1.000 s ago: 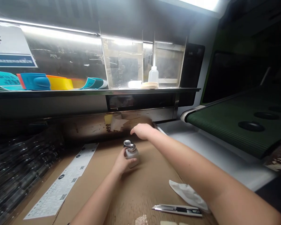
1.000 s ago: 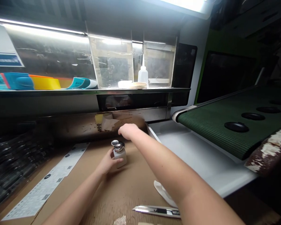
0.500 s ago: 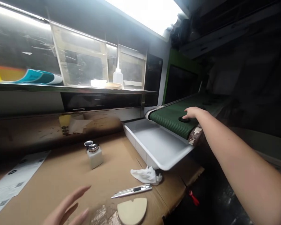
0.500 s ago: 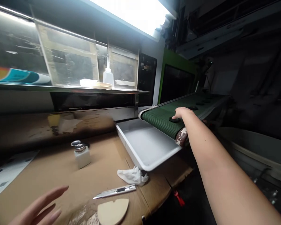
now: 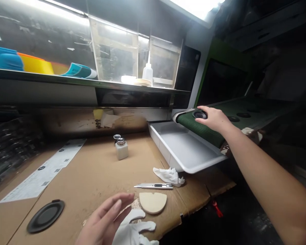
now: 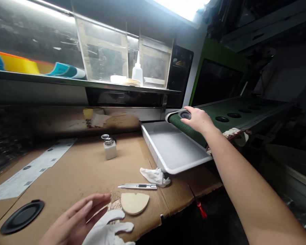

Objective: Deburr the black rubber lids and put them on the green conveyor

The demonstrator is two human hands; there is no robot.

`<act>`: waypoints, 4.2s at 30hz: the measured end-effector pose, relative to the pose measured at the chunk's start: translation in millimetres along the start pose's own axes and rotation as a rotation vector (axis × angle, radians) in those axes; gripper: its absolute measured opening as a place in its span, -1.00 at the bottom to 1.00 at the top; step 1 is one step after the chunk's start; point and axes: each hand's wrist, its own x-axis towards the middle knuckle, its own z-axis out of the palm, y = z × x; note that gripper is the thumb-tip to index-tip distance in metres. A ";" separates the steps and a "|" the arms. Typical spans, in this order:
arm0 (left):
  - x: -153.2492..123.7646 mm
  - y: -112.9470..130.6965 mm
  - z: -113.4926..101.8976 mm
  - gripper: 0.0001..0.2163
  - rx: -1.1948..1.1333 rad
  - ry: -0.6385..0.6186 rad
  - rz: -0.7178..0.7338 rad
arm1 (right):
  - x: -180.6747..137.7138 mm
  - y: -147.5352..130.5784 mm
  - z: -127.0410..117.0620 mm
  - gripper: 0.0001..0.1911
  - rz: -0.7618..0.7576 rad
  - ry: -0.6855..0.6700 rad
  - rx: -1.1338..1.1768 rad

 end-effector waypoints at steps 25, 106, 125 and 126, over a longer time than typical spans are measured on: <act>30.0 -42.2 -22.3 -0.71 -0.615 0.103 -0.150 | -126.6 -138.5 157.1 -0.75 -0.385 -0.189 0.262; 28.4 -35.8 -19.8 -0.79 -0.850 0.130 -0.124 | -233.8 -196.3 147.2 -0.65 -0.556 -0.127 0.605; 28.4 -37.8 -20.7 -0.79 -0.821 0.101 -0.108 | -229.8 -201.2 139.9 -0.71 -0.555 -0.103 0.638; 28.4 -37.6 -20.7 -0.79 -0.817 0.101 -0.108 | -229.8 -201.3 139.5 -0.71 -0.550 -0.103 0.645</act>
